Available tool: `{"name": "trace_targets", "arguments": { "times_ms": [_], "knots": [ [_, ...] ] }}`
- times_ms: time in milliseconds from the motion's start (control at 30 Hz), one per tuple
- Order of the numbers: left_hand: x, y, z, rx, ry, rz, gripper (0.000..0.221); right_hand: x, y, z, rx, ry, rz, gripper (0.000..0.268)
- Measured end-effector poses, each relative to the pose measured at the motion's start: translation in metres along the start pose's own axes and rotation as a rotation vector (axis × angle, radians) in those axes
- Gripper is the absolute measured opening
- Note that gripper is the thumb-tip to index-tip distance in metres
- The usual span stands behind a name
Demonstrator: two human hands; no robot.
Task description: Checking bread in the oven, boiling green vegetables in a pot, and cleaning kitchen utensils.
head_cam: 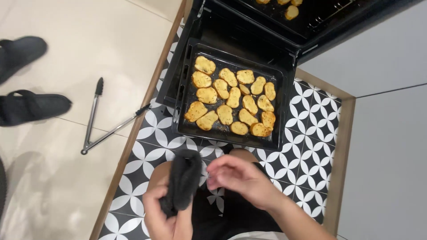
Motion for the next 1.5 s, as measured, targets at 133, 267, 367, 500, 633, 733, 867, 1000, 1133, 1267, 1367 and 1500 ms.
{"name": "trace_targets", "arguments": {
  "times_ms": [133, 267, 367, 500, 633, 733, 867, 1000, 1133, 1267, 1367, 1500],
  "knots": [
    [0.041, -0.010, 0.000, -0.085, -0.201, -0.206, 0.032, -0.066, 0.003, -0.027, 0.017, 0.228, -0.177, 0.040],
    [0.049, 0.011, -0.004, 0.069, -0.357, -0.311, 0.029, -0.119, -0.019, -0.040, 0.003, 0.243, -0.423, 0.039],
    [0.028, 0.026, -0.008, 0.199, -0.271, -0.281, 0.029, -0.116, -0.036, -0.037, -0.054, 0.172, -0.511, 0.036],
    [0.013, 0.020, -0.016, 0.253, -0.073, -0.380, 0.026, -0.092, -0.104, -0.005, -0.332, 0.073, -0.547, 0.036],
    [0.065, -0.048, -0.068, 0.008, 0.139, -0.798, 0.008, -0.084, -0.269, 0.084, -0.638, -0.216, -0.399, 0.028],
    [0.178, -0.115, -0.139, -0.020, 0.081, -0.876, 0.038, -0.122, -0.437, 0.180, -0.834, -0.357, -0.119, 0.023],
    [0.267, -0.120, -0.225, 0.146, 0.096, -1.213, 0.078, -0.046, -0.392, 0.158, -1.157, -0.107, 0.475, 0.023],
    [0.318, -0.118, -0.246, 0.180, -0.279, -1.320, 0.146, -0.064, -0.412, 0.099, -1.088, -0.081, 0.994, 0.044],
    [0.326, -0.121, -0.242, 0.121, -0.276, -1.394, 0.134, -0.050, -0.357, 0.025, -1.032, -0.034, 1.243, 0.054],
    [0.370, -0.149, -0.213, 0.307, -0.276, -1.469, 0.078, -0.056, -0.351, 0.018, -1.112, 0.141, 1.336, 0.056],
    [0.356, -0.168, -0.187, 0.217, -0.123, -1.343, 0.050, -0.053, -0.358, 0.019, -1.150, 0.275, 1.272, 0.056],
    [0.250, -0.153, -0.139, 0.043, -0.383, -0.894, 0.043, -0.046, -0.347, 0.025, -1.132, 0.374, 0.972, 0.053]
  ]
}}
Point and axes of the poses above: each hand's wrist, its own z-axis away from the middle knuckle, its own y-axis out of the palm, x = y × z, the point moved 9 cm from there along -z, towards the middle knuckle, and after that the axes turned 8 degrees about -x, right-handed, at the moved point
